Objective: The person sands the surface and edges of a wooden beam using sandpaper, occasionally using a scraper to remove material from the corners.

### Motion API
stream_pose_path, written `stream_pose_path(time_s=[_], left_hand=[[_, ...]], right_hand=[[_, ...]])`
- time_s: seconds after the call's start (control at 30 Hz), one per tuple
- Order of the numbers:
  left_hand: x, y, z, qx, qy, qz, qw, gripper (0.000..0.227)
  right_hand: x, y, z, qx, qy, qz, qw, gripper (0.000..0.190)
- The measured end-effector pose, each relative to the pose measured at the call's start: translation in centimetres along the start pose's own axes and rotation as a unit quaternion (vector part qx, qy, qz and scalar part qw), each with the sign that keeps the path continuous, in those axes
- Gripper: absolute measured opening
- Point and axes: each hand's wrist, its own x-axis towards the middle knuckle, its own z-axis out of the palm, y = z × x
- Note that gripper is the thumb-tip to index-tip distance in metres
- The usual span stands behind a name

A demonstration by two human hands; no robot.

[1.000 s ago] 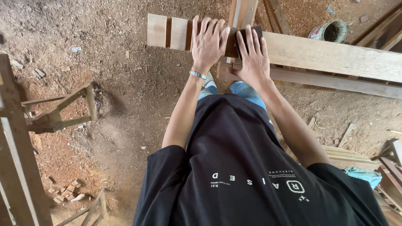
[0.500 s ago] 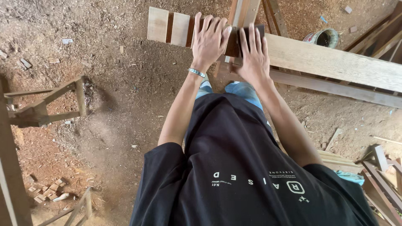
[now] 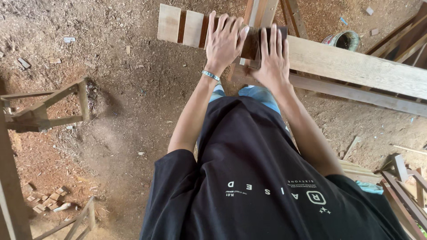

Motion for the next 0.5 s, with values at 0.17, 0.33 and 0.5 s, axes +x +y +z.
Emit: stream_pose_path(time_s=[0.17,0.33,0.5], left_hand=[[0.1,0.2,-0.4,-0.013,-0.003,-0.005,1.0,0.042],[0.3,0.4,-0.3,-0.016,-0.013,-0.012,1.0,0.042],[0.0,0.2,-0.1,-0.012,0.006,-0.004,1.0,0.042]], right_hand=[[-0.7,-0.9,-0.4,0.016,-0.011,0.001,1.0,0.127],[-3.6,-1.4,-0.7,0.012,-0.027,-0.017,0.999,0.128],[0.3,-0.3,0.4,-0.001,-0.006,-0.004,1.0,0.12]])
